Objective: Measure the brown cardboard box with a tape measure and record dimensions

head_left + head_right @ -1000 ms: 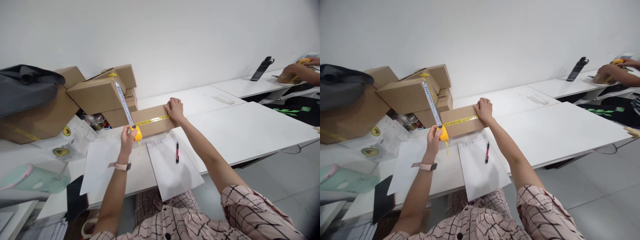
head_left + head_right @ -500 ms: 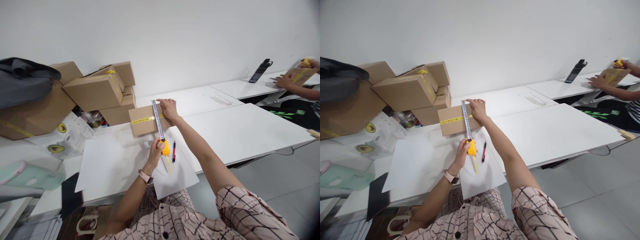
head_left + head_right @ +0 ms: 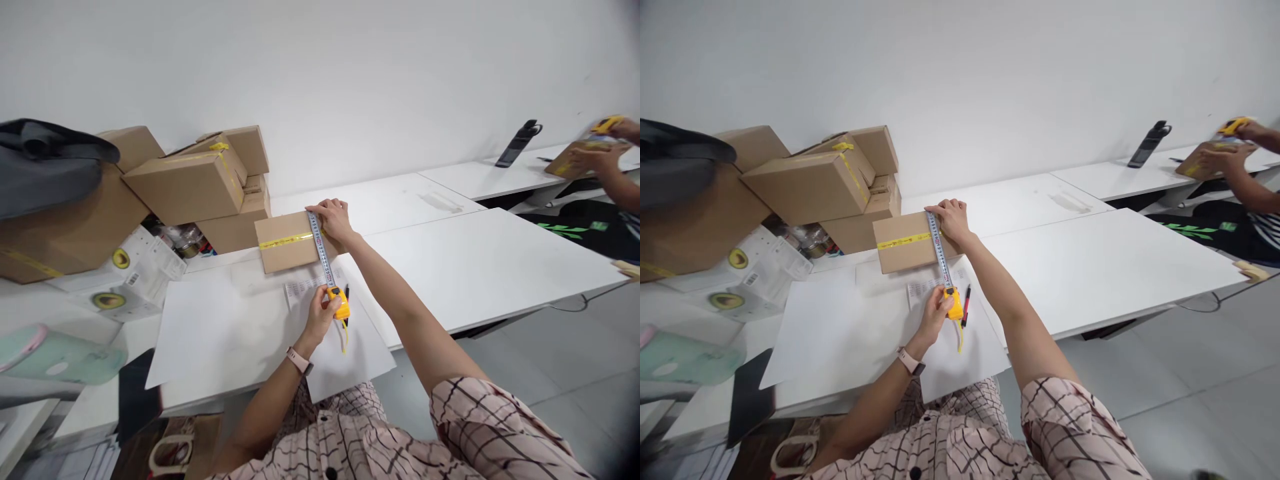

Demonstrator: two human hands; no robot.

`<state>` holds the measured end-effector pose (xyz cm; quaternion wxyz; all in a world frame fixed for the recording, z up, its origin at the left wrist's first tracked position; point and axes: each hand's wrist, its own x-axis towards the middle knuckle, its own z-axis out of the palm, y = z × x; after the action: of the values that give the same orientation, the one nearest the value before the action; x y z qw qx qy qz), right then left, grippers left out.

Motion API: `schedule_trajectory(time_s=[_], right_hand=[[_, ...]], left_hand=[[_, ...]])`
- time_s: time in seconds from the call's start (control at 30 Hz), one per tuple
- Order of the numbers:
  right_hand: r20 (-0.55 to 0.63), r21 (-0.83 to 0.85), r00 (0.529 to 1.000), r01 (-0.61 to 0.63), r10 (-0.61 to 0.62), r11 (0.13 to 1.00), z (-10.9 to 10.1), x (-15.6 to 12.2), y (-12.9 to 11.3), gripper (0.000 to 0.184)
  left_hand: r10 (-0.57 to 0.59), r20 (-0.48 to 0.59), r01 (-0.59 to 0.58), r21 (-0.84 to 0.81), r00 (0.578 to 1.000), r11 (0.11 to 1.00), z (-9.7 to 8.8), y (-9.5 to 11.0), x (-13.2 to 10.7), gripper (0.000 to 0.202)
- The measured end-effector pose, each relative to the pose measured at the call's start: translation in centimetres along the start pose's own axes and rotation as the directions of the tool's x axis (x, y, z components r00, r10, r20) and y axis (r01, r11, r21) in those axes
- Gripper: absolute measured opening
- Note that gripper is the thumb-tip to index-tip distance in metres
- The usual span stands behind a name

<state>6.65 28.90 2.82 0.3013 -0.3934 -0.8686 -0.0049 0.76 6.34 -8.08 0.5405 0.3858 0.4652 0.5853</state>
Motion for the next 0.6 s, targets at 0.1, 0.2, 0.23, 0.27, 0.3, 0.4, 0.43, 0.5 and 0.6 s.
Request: schedule_trajectory(time_s=[0.1,0.2,0.23,0.27,0.3,0.4,0.43,0.5,0.6], right_hand=[[-0.006,0.013,1.000,0.000,0.000,1.000,0.1,-0.1,0.0,0.053],[-0.009,0.033,1.000,-0.001,0.001,0.999,0.2,-0.2,0.1,0.052],[-0.009,0.038,1.000,-0.001,0.002,0.999,0.1,-0.1,0.1,0.051],[-0.009,0.043,1.000,-0.003,0.004,0.999,0.1,-0.1,0.1,0.050],[-0.008,0.046,1.000,-0.006,0.006,0.999,0.0,-0.1,0.0,0.050],[0.002,0.051,1.000,-0.017,0.017,0.999,-0.2,-0.3,-0.1,0.052],[0.003,0.048,1.000,-0.023,0.023,0.999,-0.3,-0.4,-0.1,0.052],[-0.009,0.024,0.999,-0.035,0.035,0.999,-0.4,-1.0,-0.3,0.051],[-0.068,-0.031,0.997,-0.047,0.045,0.998,-0.2,-2.4,-0.7,0.052]], left_hand=[[0.026,-0.006,-0.026,0.020,1.000,0.999,-0.5,-0.7,0.2,0.044],[0.050,-0.006,-0.050,0.038,0.999,0.998,-0.9,-1.4,0.4,0.042],[0.050,-0.006,-0.050,0.043,0.999,0.998,-0.9,-1.5,0.5,0.043],[0.046,-0.007,-0.045,0.047,0.999,0.998,-0.9,-1.6,0.6,0.043],[0.039,-0.006,-0.039,0.051,0.999,0.998,-0.8,-1.6,0.6,0.045],[0.039,0.011,-0.040,0.040,0.999,0.998,-0.9,-1.1,0.3,0.047],[0.044,0.023,-0.045,0.032,0.999,0.998,-1.0,-1.0,-0.1,0.047],[0.057,0.050,-0.059,0.033,0.997,0.998,-1.8,-0.8,-1.3,0.048],[0.081,0.063,-0.088,0.122,0.995,0.989,-3.9,-1.5,-4.0,0.053]])
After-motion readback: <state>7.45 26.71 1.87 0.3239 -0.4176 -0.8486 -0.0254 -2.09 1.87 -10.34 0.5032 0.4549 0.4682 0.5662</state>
